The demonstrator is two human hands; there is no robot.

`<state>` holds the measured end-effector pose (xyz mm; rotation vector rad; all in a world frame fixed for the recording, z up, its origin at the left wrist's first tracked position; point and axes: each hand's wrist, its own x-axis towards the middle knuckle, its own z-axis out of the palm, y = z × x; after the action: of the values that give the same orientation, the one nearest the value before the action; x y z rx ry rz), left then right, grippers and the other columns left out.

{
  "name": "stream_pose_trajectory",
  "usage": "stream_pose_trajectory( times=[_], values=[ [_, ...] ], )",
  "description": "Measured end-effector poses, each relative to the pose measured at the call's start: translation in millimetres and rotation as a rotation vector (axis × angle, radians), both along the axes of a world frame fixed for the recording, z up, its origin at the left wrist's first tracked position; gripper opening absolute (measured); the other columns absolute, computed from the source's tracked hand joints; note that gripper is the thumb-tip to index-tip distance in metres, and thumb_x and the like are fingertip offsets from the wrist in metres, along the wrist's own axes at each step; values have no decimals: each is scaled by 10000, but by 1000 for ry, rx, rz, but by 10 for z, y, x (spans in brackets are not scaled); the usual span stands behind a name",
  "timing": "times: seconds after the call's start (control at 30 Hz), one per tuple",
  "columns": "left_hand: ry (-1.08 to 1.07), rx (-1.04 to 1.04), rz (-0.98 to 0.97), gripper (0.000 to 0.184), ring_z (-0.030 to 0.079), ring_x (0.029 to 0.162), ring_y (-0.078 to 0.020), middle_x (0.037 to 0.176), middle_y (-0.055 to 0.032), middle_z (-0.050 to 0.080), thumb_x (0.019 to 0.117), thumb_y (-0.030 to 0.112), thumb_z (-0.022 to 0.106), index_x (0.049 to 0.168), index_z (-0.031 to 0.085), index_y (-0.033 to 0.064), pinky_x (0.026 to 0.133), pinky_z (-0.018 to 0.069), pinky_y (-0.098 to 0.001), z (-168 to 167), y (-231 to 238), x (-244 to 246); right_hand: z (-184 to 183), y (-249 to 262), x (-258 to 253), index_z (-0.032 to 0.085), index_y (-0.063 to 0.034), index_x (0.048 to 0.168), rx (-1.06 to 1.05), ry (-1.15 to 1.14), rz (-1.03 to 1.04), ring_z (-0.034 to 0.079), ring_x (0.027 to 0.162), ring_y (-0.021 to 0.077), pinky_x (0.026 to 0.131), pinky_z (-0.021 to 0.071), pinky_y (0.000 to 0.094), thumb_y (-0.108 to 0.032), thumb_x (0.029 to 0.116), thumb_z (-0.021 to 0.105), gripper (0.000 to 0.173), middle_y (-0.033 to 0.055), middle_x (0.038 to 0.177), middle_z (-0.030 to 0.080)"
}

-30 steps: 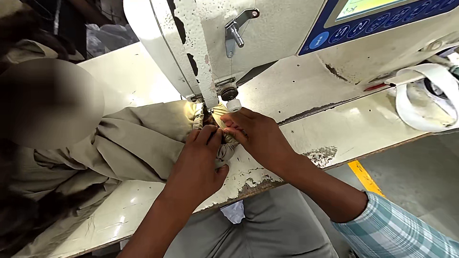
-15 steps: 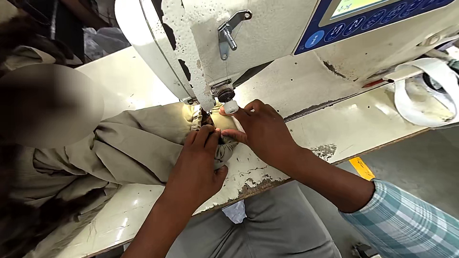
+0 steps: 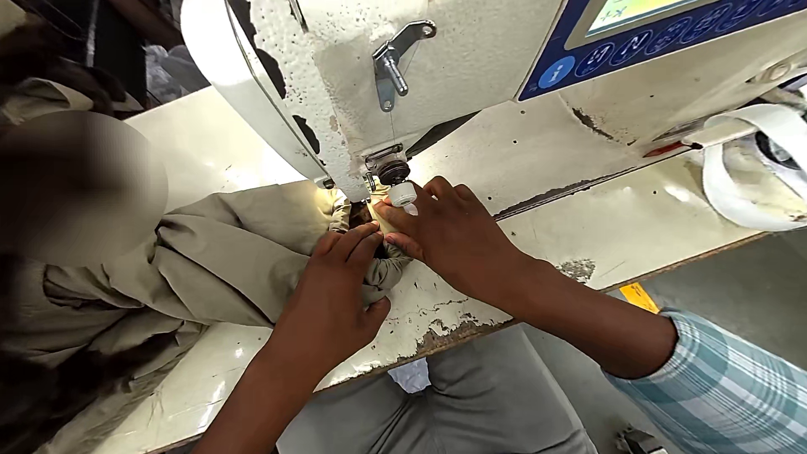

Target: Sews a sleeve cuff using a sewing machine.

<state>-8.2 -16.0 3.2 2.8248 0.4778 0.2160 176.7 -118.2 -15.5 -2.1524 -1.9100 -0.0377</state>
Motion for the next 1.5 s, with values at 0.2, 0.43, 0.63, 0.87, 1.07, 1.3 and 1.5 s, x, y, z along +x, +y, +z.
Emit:
stream_pose_trajectory(
  times=[0.2,0.43,0.63,0.87,1.07,1.3,1.5],
  values=[
    [20,0,-21,681,605,1118,-250,1410,-37,625,678,273,775,1324,680,80,904,507,-400,18,84,26,13,60,31,690,-228,1352,-4,31,13,584,1002,285,724,437,414,-458,1068,471,426,43,1192,639],
    [17,1,-54,665,601,1167,-281,1384,-81,630,709,296,779,1326,678,69,952,497,-435,7,227,80,0,151,84,729,-217,1262,30,53,5,578,951,281,706,423,418,-458,1059,493,394,65,1125,620],
    [28,11,-47,654,575,1248,-328,1331,-132,635,703,306,814,1298,690,65,1024,485,-480,14,344,158,64,250,102,753,-151,1149,15,84,-18,591,979,309,699,449,437,-414,1043,553,348,86,1125,632],
    [30,65,-95,627,590,1201,-329,1297,-145,637,731,314,806,1290,692,53,990,506,-461,-13,427,207,91,326,160,749,-111,1063,9,143,-25,595,1008,329,736,452,454,-394,1039,572,335,116,1108,648],
    [-109,176,-118,422,650,1093,-384,1170,-173,673,696,137,865,1079,732,18,881,576,-513,65,196,135,-53,259,158,766,-142,1148,222,257,6,621,1033,321,786,484,478,-311,1007,634,257,86,1124,686],
    [-268,298,-46,233,618,1050,-339,1014,-69,696,697,244,712,904,709,136,871,396,-563,-72,-17,180,-250,-75,182,762,-117,1119,352,223,297,643,1147,199,976,531,313,-182,918,654,238,13,1129,730],
    [-112,240,-23,479,635,1003,-243,1277,-30,689,751,425,659,1148,784,187,788,444,-482,-86,188,103,-273,-40,174,767,-127,1016,356,230,279,683,1081,159,910,562,287,-150,1002,590,179,-7,1051,750]
  ],
)
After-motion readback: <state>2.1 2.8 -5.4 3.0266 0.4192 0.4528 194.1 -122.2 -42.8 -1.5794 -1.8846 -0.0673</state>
